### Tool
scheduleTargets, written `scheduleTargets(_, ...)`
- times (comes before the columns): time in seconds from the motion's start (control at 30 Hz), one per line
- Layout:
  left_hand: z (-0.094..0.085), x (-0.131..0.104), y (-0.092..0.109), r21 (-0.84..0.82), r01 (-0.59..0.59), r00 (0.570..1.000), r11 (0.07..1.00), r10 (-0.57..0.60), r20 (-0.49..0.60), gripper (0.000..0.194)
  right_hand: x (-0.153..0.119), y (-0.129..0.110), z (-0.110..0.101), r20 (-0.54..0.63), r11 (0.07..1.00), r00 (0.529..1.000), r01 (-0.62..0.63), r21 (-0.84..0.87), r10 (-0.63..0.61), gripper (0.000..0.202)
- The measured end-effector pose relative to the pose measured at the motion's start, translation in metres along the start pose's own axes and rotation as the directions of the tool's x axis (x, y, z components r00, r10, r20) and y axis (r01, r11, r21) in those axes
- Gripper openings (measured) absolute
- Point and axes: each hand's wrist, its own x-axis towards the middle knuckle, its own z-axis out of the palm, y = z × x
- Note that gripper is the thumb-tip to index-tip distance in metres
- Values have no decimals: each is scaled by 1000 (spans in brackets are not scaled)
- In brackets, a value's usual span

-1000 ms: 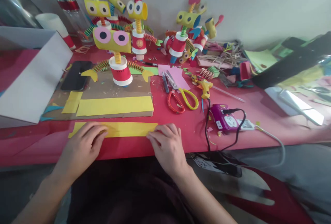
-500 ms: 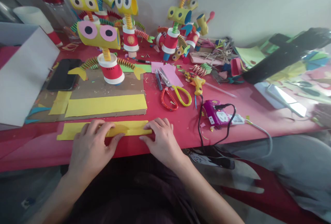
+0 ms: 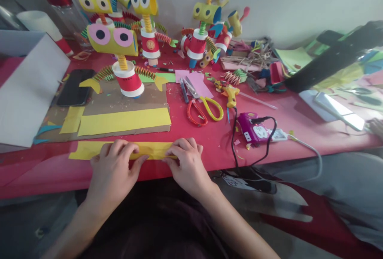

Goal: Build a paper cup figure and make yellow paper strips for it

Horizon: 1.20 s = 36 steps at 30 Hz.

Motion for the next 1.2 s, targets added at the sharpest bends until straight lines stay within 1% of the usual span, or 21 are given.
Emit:
scheduleTargets(0.1, 0, 0, 0, 6, -10, 1000, 1000, 10, 1, 20, -1, 3, -2, 7, 1000, 1000, 19, 10, -19, 10)
scheduleTargets(0.27, 2, 0, 1, 19, -12, 1000, 1000, 12, -23, 22, -3, 1, -2, 0, 999, 999, 34, -23, -34, 6)
scheduleTargets(0.43, 5, -1, 4, 7, 16, 999, 1000, -16, -51, 22, -4, 0, 3, -34, 995, 999, 27, -99, -30, 19)
scheduleTargets(0.6, 5, -2, 5, -34, 20, 998, 999, -22, -57, 22, -4, 2, 3, -44, 992, 998, 39, -123, -44, 12)
scheduleTargets(0.7, 5, -3, 6, -49, 35, 998, 998, -37, -49, 22, -3, 3, 2, -40, 992, 998, 42, -116, -47, 13)
scheduleTargets(0.8, 5, -4, 6, -38, 35, 998, 999, -37, -53, 22, -3, 3, 0, -38, 993, 998, 40, -115, -44, 15)
scheduleTargets(0.97, 8, -4, 5, -12, 22, 996, 1000, -23, -91, 22, -2, 4, 1, -59, 995, 998, 8, -100, -14, 17)
scheduleTargets(1.1, 9, -3, 3, -1, 36, 994, 999, -36, -102, 23, 0, 6, 2, -72, 996, 997, 18, -90, -25, 19)
scheduleTargets(1.2, 9, -4, -3, 0, 40, 994, 999, -40, -105, 23, 0, 7, 2, -73, 995, 997, 8, -103, -16, 14)
